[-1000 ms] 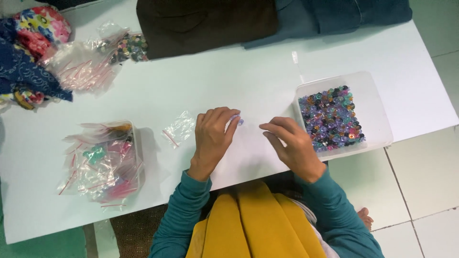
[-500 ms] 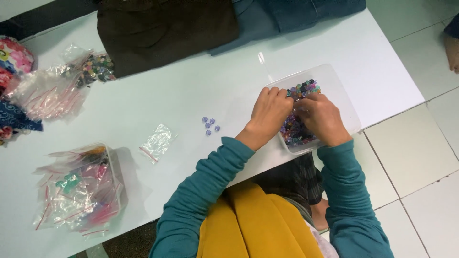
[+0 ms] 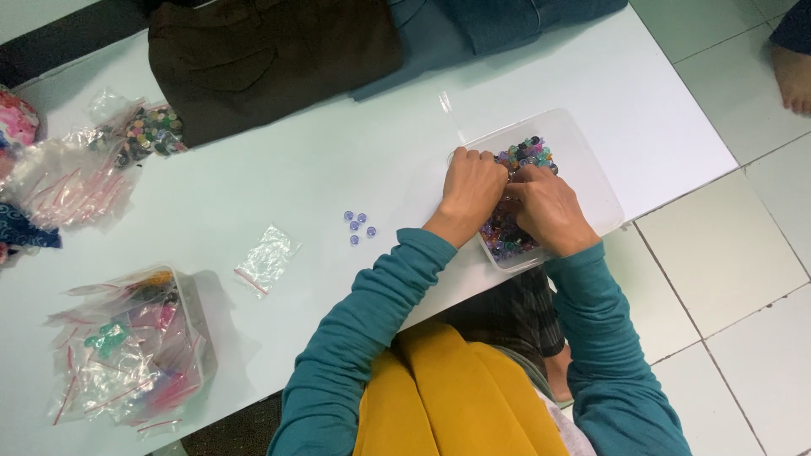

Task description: Sorting small colorful buttons from a container into small plastic bags on a white work table.

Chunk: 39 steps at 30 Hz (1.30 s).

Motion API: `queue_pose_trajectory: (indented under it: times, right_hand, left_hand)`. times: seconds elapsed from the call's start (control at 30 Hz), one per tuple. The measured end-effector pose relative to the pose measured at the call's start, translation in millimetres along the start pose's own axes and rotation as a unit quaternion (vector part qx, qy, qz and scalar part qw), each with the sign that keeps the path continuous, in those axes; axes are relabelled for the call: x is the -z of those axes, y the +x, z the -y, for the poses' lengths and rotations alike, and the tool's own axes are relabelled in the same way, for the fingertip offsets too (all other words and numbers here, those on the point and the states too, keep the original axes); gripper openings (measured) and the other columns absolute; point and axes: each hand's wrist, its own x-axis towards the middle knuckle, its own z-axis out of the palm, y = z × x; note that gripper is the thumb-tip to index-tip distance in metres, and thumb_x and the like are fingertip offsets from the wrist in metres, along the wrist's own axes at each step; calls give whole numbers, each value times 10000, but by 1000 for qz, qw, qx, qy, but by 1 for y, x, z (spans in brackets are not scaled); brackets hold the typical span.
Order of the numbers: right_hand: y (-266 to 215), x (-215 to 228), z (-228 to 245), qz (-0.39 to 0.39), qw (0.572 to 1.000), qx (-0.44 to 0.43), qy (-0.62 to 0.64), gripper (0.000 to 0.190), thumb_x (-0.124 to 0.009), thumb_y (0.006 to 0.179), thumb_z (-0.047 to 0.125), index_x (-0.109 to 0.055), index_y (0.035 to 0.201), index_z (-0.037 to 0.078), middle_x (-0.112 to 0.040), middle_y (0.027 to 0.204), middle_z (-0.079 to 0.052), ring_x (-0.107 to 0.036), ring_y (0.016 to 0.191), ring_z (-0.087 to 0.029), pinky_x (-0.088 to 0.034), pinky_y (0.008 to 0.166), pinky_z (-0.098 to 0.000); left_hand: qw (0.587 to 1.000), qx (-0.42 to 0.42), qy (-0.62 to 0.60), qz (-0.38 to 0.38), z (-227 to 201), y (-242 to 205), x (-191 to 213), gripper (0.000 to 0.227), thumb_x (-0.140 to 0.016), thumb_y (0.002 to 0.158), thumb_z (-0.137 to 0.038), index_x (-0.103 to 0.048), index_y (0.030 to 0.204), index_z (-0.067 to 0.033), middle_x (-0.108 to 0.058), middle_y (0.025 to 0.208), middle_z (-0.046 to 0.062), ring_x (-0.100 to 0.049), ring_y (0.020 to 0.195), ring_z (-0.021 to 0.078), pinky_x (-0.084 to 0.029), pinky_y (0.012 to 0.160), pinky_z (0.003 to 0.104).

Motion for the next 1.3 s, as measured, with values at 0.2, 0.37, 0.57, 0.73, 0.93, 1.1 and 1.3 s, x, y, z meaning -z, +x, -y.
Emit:
queue_pose_trajectory:
  times: [0.2,0.37,0.57,0.73,0.93,1.1,1.3]
  right_hand:
    - [0,2,5,-19,1000,-4,14,143,-710,944,235,-811,1038,274,-724,1034,-27,-663,958,-220,-545,779,-328]
    - [0,-6,0,-50,998,-18,38,121,-718,944,214,-816,1015,215,-729,1007,-54,-676,930,-239,-553,750,-348]
    - [-4,-4,1,-89,993,-36,65,121,-724,950,188,-812,1033,181,-722,947,-57,-678,889,-230,-556,731,-335]
    - [-5,-1,1,-113,989,-42,89,118,-737,941,168,-804,1037,159,-724,936,-72,-681,880,-247,-553,728,-351]
    - [-4,-1,-5,-130,984,-41,117,99,-732,978,205,-801,1040,171,-729,945,-57,-692,897,-217,-556,742,-324]
    - [-9,1,-12,-259,946,42,188,95,-755,1025,140,-771,1094,76,-686,976,-143,-683,816,-296,-561,705,-405]
    - [-35,38,54,-356,889,126,257,97,-756,1051,-3,-758,1147,15,-670,1045,-149,-666,855,-259,-547,739,-361]
  left_hand:
    - [1000,1,0,13,2,0,5,78,-835,784,-109,-799,849,-90,-727,745,75,-690,716,201,-469,737,371]
    - [1000,14,15,-1,1,1,-3,86,-834,780,-110,-784,847,-89,-717,728,67,-684,699,203,-462,706,360]
    - [999,21,21,-12,0,-1,1,67,-828,784,-126,-778,822,-102,-704,711,52,-677,685,192,-462,691,352]
    - [999,11,24,-22,1,-3,4,57,-832,782,-129,-779,791,-109,-696,690,50,-670,658,188,-466,680,351]
    - [988,-19,-15,-149,15,-18,12,108,-821,810,-135,-745,859,-78,-688,712,84,-697,692,221,-514,685,333]
    - [954,16,-120,-275,57,-84,47,204,-783,838,-179,-622,960,-152,-600,811,-5,-669,749,199,-487,650,319]
    - [939,144,-165,-265,117,-196,71,112,-750,913,-134,-686,1002,-154,-668,865,14,-696,794,217,-502,659,325]
